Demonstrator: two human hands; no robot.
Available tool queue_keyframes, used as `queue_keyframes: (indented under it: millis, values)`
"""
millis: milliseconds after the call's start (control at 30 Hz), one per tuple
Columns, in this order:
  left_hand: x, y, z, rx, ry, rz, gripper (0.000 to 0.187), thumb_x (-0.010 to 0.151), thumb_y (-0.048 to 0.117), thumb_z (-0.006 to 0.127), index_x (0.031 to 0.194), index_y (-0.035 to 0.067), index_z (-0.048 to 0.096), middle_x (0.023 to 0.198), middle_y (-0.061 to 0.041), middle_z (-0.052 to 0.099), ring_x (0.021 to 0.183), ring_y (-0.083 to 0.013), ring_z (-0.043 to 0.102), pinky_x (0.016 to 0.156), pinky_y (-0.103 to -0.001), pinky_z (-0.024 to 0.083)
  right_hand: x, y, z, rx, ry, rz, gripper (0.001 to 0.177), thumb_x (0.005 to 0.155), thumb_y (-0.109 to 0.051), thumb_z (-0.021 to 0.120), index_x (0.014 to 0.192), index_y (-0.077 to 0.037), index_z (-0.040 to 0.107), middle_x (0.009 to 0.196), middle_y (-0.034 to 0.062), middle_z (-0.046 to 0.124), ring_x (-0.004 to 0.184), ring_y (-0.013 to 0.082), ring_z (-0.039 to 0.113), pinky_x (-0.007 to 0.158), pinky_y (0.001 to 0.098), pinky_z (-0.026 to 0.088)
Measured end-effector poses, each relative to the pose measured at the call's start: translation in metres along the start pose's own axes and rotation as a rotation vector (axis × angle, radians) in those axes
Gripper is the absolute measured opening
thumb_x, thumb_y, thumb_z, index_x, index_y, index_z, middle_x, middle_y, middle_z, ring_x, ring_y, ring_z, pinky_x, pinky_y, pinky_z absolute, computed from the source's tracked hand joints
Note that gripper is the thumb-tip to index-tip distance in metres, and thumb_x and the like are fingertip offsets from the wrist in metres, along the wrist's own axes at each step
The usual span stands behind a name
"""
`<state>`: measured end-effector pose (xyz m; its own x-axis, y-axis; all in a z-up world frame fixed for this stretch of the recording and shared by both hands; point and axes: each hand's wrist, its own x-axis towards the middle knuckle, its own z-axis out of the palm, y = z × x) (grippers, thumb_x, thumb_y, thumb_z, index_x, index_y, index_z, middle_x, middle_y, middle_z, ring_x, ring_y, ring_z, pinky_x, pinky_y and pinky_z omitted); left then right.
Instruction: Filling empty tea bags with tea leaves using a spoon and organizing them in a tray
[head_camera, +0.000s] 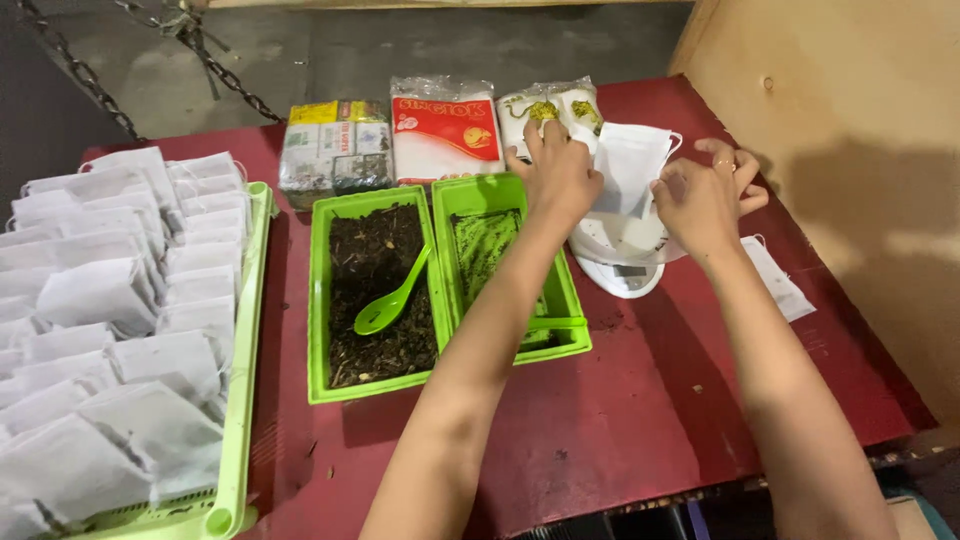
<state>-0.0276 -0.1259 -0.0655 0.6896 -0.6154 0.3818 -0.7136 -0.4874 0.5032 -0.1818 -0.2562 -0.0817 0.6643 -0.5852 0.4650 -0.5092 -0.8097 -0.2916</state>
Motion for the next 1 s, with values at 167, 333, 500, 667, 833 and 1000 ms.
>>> queue_keyframes:
  millis: [167,333,500,667,833,1000]
  values:
    - [-0.015,-0.020,-0.034,0.032,0.105,-0.010,0.013,0.071,0.020,0.076,0.080,0.011,0.078,0.123,-0.012,0.055,0.139,-0.0399,0.031,0.102,-0.071,0.023,-0.005,-0.039,-0.005,0.027,0.061,-0.086,0.012,0.093,-0.022,0.074,0.104,-0.018,0.074,0.137,0.0130,0.048,0.129,0.0432,0.027,0.091,0.0683,0.023]
    - [-0.027,-0.058,-0.074,0.149,0.095,-0.108,0.009,0.071,0.025,0.076,0.074,0.018,0.079,0.128,-0.007,0.051,0.134,-0.0329,0.030,0.102,-0.068,0.025,-0.008,-0.100,-0.006,0.032,0.032,-0.120,0.009,0.091,-0.031,0.074,0.095,-0.024,0.077,0.144,0.0071,0.050,0.128,0.0370,0.032,0.082,0.0559,0.029]
    - [-0.053,-0.105,-0.125,0.130,0.181,-0.175,0.009,0.068,0.025,0.075,0.061,0.020,0.072,0.123,-0.007,0.051,0.135,-0.0318,0.031,0.102,-0.065,0.025,-0.006,-0.149,0.031,0.092,0.158,-0.239,0.007,0.085,-0.036,0.078,0.090,-0.032,0.076,0.139,0.0010,0.055,0.123,0.0377,0.035,0.073,0.0521,0.025]
    - [-0.082,-0.158,-0.178,0.157,0.275,-0.266,0.002,0.070,0.026,0.072,0.069,0.024,0.071,0.127,-0.004,0.051,0.133,-0.0325,0.031,0.103,-0.066,0.022,-0.017,-0.226,0.032,0.183,0.085,-0.324,0.005,0.090,-0.036,0.076,0.091,-0.031,0.075,0.140,0.0053,0.054,0.125,0.0392,0.036,0.076,0.0533,0.026]
    - [-0.127,-0.195,-0.241,0.137,0.313,-0.349,0.011,0.074,0.026,0.072,0.067,0.018,0.073,0.125,-0.009,0.051,0.130,-0.0364,0.033,0.097,-0.062,0.023,-0.028,-0.296,0.050,0.260,0.060,-0.423,0.012,0.088,-0.036,0.076,0.094,-0.026,0.076,0.137,0.0052,0.055,0.128,0.0401,0.034,0.078,0.0546,0.025]
    - [-0.170,-0.227,-0.301,0.160,0.447,-0.383,0.008,0.067,0.031,0.067,0.066,0.028,0.074,0.123,-0.001,0.057,0.130,-0.0296,0.036,0.100,-0.061,0.024,-0.056,-0.365,0.037,0.429,0.018,-0.537,0.012,0.086,-0.035,0.077,0.093,-0.025,0.076,0.138,0.0032,0.056,0.123,0.0383,0.038,0.077,0.0498,0.024]
